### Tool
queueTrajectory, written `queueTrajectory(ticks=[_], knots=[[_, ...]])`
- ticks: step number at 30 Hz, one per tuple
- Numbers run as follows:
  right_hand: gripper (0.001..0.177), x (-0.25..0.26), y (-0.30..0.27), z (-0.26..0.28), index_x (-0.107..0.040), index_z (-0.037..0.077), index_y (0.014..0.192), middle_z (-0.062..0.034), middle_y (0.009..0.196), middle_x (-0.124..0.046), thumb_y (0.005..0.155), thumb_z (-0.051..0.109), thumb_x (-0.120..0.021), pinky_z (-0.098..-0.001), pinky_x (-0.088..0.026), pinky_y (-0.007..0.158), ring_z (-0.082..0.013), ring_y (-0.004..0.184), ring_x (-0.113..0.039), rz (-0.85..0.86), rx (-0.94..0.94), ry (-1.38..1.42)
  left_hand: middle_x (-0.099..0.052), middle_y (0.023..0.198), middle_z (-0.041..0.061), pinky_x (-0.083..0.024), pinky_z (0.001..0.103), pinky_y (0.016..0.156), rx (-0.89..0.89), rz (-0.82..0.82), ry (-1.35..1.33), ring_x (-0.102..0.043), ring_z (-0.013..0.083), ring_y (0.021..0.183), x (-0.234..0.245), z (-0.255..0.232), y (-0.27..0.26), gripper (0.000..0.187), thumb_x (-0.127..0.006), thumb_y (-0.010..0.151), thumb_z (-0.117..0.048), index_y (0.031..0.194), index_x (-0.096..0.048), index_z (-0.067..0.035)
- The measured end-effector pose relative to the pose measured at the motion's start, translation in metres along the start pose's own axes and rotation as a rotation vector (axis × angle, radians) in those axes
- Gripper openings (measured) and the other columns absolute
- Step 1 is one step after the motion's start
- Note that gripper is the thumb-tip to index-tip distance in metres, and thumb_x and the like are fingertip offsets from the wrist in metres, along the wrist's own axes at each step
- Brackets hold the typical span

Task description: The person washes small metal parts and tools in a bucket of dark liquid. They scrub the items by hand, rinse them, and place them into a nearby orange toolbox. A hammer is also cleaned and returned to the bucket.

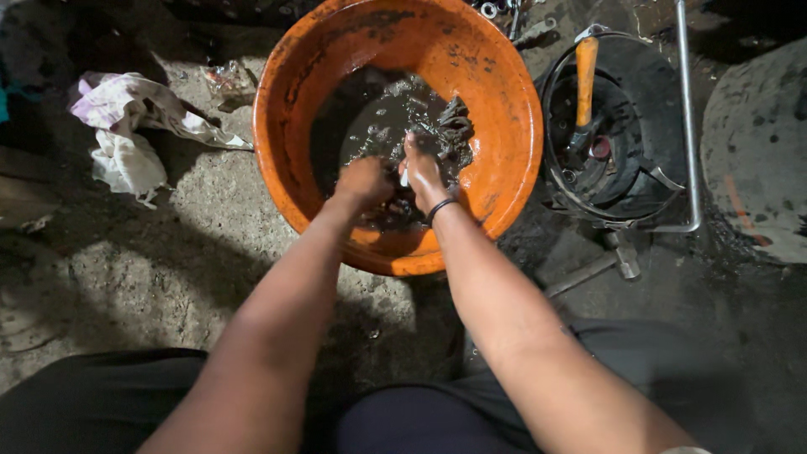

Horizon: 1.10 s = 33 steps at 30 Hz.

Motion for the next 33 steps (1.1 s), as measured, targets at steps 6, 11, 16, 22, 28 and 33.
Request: queueTrajectory(ticks=[6, 11, 16, 22, 28, 33], knots=[[0.038, 0.026, 0.029, -0.019, -0.066, 0.009, 0.094, -0.0035, 0.077, -0.063, 0.098, 0.047, -0.058, -0.0357, -0.047, 0.065, -0.0164, 0.068, -0.056, -0.113, -0.028, 0.112, -0.071, 0.113, 0.020, -0.052, 0.047, 0.095, -0.044, -0.008, -0.073, -0.067, 0.0383, 0.107, 0.000, -0.021, -0.008, 0.072, -0.084, 0.071, -0.038, 0.135, -0.060, -0.017], [0.039, -0.001, 0.005, 0.006, -0.068, 0.004, 0.101, -0.0085, 0.082, -0.068, 0.099, 0.042, -0.060, -0.0397, -0.050, 0.069, -0.0209, 0.074, -0.059, 0.138, -0.103, 0.080, -0.072, 0.114, 0.018, -0.054, 0.045, 0.090, -0.067, -0.165, -0.236, -0.069, 0.0370, 0.104, 0.002, 0.003, 0.005, 0.066, -0.091, 0.065, -0.033, 0.123, -0.068, -0.012], [0.040, 0.036, -0.008, 0.035, -0.068, 0.000, 0.104, -0.0153, 0.093, -0.075, 0.094, 0.038, -0.063, -0.0438, -0.060, 0.074, -0.0281, 0.084, -0.074, 0.069, -0.189, 0.060, -0.076, 0.095, 0.011, -0.057, 0.034, 0.077, 0.056, -0.181, -0.745, -0.073, 0.0198, 0.086, -0.004, 0.056, 0.034, 0.033, -0.081, 0.076, -0.007, 0.108, -0.074, -0.008], [0.039, 0.044, -0.023, 0.022, -0.066, 0.001, 0.117, -0.0139, 0.126, -0.067, 0.088, 0.028, -0.065, -0.0356, -0.039, 0.053, -0.0198, 0.067, -0.052, -0.130, -0.326, -0.110, -0.073, 0.083, 0.001, -0.057, 0.026, 0.069, -0.031, -0.074, -1.134, -0.068, 0.0111, 0.076, -0.007, 0.067, 0.039, 0.014, -0.067, 0.083, 0.003, 0.093, -0.074, -0.004], [0.046, -0.011, -0.037, 0.092, -0.056, -0.002, 0.127, -0.0267, 0.135, -0.062, 0.096, 0.029, -0.068, -0.0443, -0.064, 0.080, -0.0327, 0.101, -0.076, 0.231, -0.077, 0.164, -0.074, 0.087, 0.005, -0.055, 0.029, 0.070, 0.020, -0.180, -0.975, -0.066, 0.0131, 0.078, -0.011, 0.077, 0.048, 0.018, -0.061, 0.087, 0.000, 0.100, -0.074, -0.002], [0.059, 0.000, -0.007, 0.120, -0.055, 0.006, 0.135, -0.0218, 0.122, -0.071, 0.088, 0.036, -0.073, -0.0449, -0.057, 0.094, -0.0376, 0.111, -0.070, -0.062, 0.584, -0.773, -0.069, 0.110, 0.023, -0.052, 0.048, 0.088, 0.034, -0.236, -0.321, -0.065, 0.0387, 0.102, -0.002, 0.057, 0.031, 0.053, -0.064, 0.086, -0.004, 0.138, -0.059, -0.011]])
Point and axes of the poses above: each hand's wrist, its own y-axis towards the middle knuckle, its own x-axis out of the back of the hand, z = x × y, the point moved 7 cm from there along y, towards the middle knuckle
